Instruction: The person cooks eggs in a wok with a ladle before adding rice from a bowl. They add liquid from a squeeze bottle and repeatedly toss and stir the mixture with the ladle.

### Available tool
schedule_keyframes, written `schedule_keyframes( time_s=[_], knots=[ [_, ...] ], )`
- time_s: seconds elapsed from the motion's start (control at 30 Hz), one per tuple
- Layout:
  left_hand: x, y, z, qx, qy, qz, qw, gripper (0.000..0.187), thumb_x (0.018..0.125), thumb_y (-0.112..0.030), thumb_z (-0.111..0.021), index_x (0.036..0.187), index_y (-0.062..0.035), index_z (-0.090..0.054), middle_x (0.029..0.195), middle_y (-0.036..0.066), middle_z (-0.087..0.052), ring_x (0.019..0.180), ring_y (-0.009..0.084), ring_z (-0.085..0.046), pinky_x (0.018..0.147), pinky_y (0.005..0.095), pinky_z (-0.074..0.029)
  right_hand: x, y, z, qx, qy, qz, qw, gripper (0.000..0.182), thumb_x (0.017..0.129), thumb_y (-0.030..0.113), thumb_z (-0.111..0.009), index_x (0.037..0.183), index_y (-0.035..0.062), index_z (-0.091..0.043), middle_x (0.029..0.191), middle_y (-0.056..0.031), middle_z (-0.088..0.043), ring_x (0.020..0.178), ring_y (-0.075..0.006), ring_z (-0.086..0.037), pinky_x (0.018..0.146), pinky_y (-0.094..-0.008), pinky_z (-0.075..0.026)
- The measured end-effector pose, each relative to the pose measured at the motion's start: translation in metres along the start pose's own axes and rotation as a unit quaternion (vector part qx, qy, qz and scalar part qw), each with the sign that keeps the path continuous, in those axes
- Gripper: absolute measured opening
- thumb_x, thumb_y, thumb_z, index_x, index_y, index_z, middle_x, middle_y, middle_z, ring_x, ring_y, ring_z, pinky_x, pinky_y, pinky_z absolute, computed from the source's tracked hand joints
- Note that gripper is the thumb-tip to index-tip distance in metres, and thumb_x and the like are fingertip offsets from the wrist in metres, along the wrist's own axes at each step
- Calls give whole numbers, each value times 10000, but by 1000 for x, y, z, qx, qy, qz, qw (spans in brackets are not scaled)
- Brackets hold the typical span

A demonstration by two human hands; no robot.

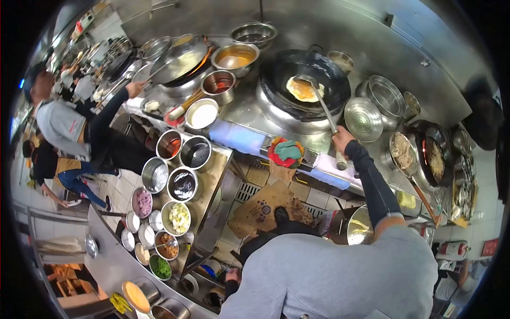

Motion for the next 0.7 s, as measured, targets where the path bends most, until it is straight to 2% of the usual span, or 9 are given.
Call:
schedule_keyframes(
  time_s=[0.03, 0.13, 0.2, 0.27, 0.33, 0.47, 0.6, 0.67, 0.7],
  knots=[
    [11, -22, 6, -115, 12, -4, 993, 186, 822, -298, -625, 917, -140, -654, 981, 107, -648, 898, 236, -575, 715, 387, -466, -29, 52, 34, 200, 138, -210, 947, 487, 872, 164, -535, 1308, 3, -388, 773, -112, -615, 553, -216, -598, 488, -366, -483],
    [1, -136, 33, -354, 66, -32, 933, 151, 851, -222, -626, 937, -98, -630, 781, 55, -643, 636, 191, -585, 529, 325, -480, -47, 80, 48, 449, 169, -240, 844, 475, 888, 92, -498, 1331, 10, -349, 720, -68, -554, 462, -141, -511, 398, -301, -421],
    [-1, -206, 39, -288, 108, -84, 948, 194, 871, -270, -624, 940, -91, -593, 811, 60, -646, 625, 158, -584, 509, 297, -465, -7, 46, 26, 589, 156, -202, 767, 393, 900, 91, -481, 1280, 57, -385, 661, -99, -547, 429, -182, -509, 374, -327, -400],
    [-13, -262, 45, -239, 120, -105, 958, 207, 893, -288, -605, 973, -98, -588, 837, 50, -652, 657, 151, -597, 552, 300, -476, 19, 33, 9, 749, 78, -276, 597, 413, 917, 111, -462, 1308, 64, -341, 661, -100, -537, 422, -189, -508, 362, -350, -400],
    [-20, -311, 47, -183, 159, -184, 953, 169, 926, -267, -583, 961, -102, -600, 796, 40, -660, 608, 129, -607, 504, 270, -461, 20, 29, -17, 559, 8, -292, 777, 434, 920, 120, -464, 1317, 75, -296, 683, -112, -544, 389, -199, -496, 337, -373, -395],
    [2, -342, 49, -233, 183, -256, 920, 166, 938, -259, -568, 979, -101, -596, 788, 29, -646, 620, 116, -605, 523, 248, -454, -52, 90, -25, 502, -33, -259, 825, 449, 913, 125, -473, 1301, 97, -250, 676, -106, -540, 326, -200, -448, 306, -352, -381],
    [21, -305, 44, -159, 184, -156, 957, 171, 923, -261, -581, 977, -100, -609, 818, 57, -661, 626, 154, -613, 547, 327, -488, 0, 68, 4, 807, 125, -237, 526, 156, 922, 174, -497, 892, 21, -503, 586, 6, -473, 400, -39, -402, 349, -205, -330],
    [46, -287, 44, -41, 174, -200, 963, 145, 895, -216, -584, 976, -98, -604, 812, 70, -657, 635, 171, -616, 532, 337, -477, 24, 68, -26, 897, 104, -247, 352, 231, 935, 230, -470, 834, 29, -523, 590, 16, -483, 423, -73, -433, 377, -217, -348],
    [66, -295, 50, 14, 160, -230, 960, 136, 881, -194, -586, 975, -97, -601, 810, 76, -655, 640, 179, -618, 525, 342, -471, 27, 68, -31, 763, -74, -242, 594, 254, 930, 255, -479, 816, 32, -524, 603, 8, -490, 444, -115, -451, 405, -253, -371]
  ],
)
Point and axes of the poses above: each hand's wrist, its own x-axis towards the middle knuckle, its own z-axis out of the back of the hand, y = z × x, the point moved 8 cm from there along x, towards the middle knuckle
